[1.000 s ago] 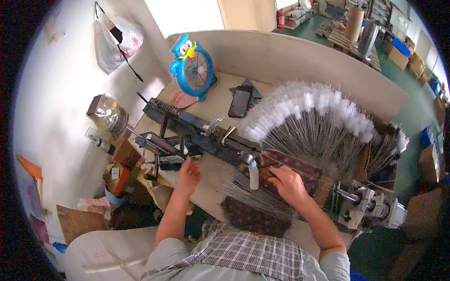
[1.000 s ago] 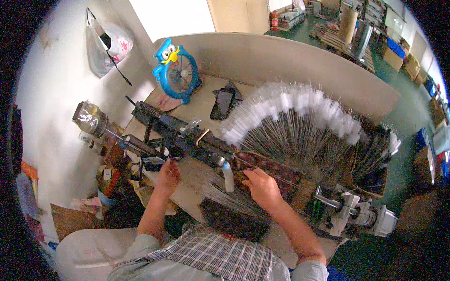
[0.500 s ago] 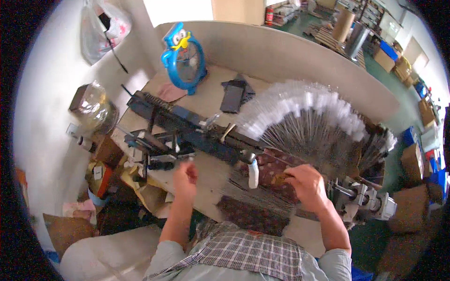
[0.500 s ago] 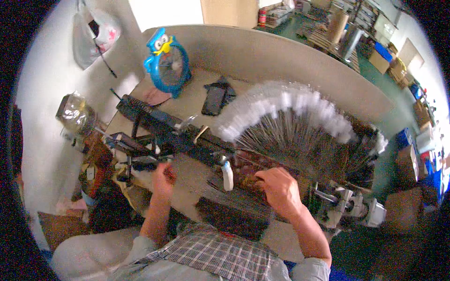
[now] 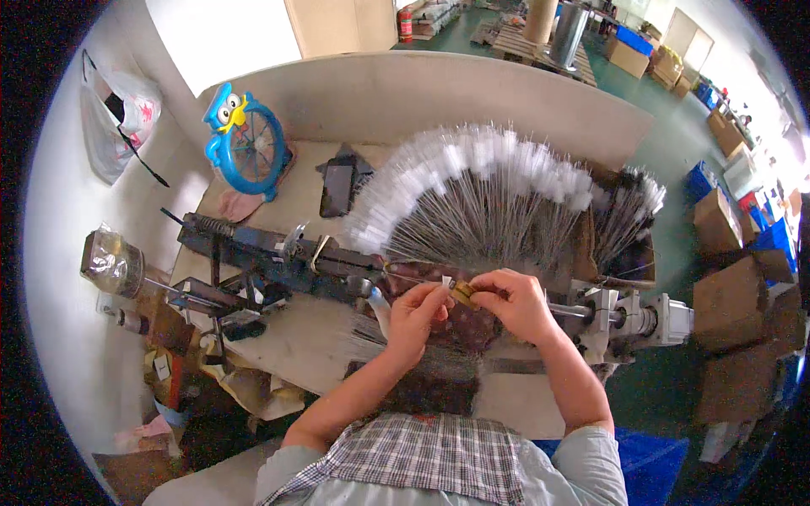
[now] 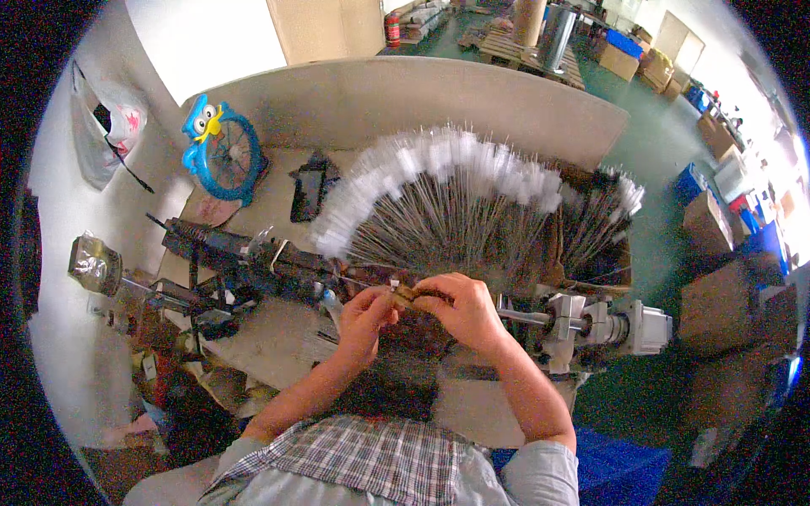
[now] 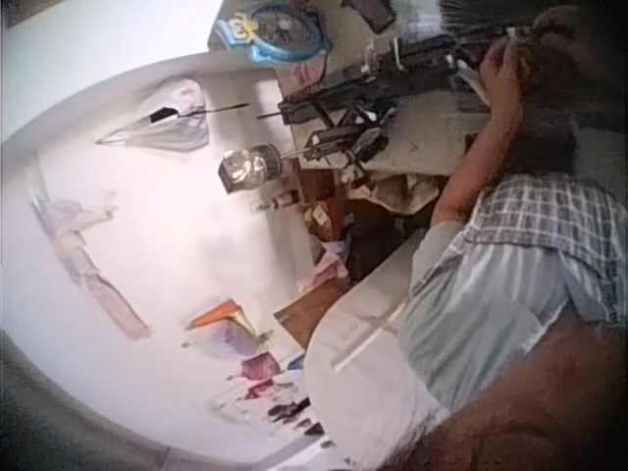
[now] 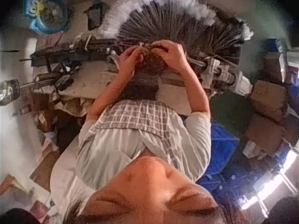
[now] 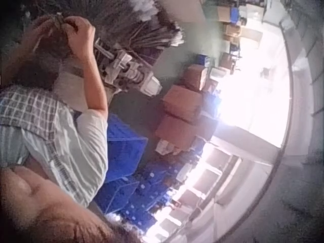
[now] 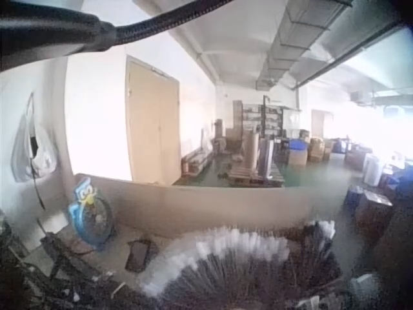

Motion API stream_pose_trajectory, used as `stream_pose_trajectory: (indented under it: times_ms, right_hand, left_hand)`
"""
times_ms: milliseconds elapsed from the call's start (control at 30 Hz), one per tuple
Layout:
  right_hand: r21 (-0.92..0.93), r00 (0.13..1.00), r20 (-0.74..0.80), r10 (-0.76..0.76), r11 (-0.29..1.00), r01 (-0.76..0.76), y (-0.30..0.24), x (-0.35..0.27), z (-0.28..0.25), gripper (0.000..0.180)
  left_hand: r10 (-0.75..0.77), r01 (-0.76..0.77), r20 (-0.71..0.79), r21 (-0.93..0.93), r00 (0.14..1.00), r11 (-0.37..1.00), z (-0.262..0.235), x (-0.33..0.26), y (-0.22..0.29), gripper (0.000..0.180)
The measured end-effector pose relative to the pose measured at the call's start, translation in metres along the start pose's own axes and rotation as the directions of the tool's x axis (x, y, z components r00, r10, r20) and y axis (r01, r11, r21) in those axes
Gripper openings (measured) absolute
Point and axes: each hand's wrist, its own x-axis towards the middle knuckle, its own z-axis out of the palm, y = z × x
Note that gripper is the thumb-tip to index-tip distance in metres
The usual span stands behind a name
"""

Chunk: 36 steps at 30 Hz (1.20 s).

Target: The recorder is using a specialized machine to assemble or process white, fan-shaped brushes at a factory workstation.

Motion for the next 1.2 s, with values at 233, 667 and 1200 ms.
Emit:
stream_pose_trajectory:
  times_ms: [233, 667, 1200]
  right_hand:
    - [-0.293, 0.899, -0.070, -0.433, 0.870, 0.396, -0.002, 0.015, 0.007, 0.014]
    - [-0.301, 0.954, 0.037, -0.296, 0.907, 0.293, -0.012, 0.050, 0.056, 0.016]
    - [-0.486, 0.849, -0.185, -0.494, 0.797, 0.358, -0.018, 0.034, 0.080, 0.024]
  left_hand:
    - [0.090, -0.100, -0.260, -0.026, 0.961, 0.995, -0.007, -0.006, 0.010, 0.014]
    - [0.007, -0.010, -0.192, -0.017, 0.981, 1.000, -0.021, -0.013, 0.024, 0.028]
    - [-0.006, -0.067, -0.169, -0.423, 0.986, 0.903, -0.015, -0.010, 0.020, 0.016]
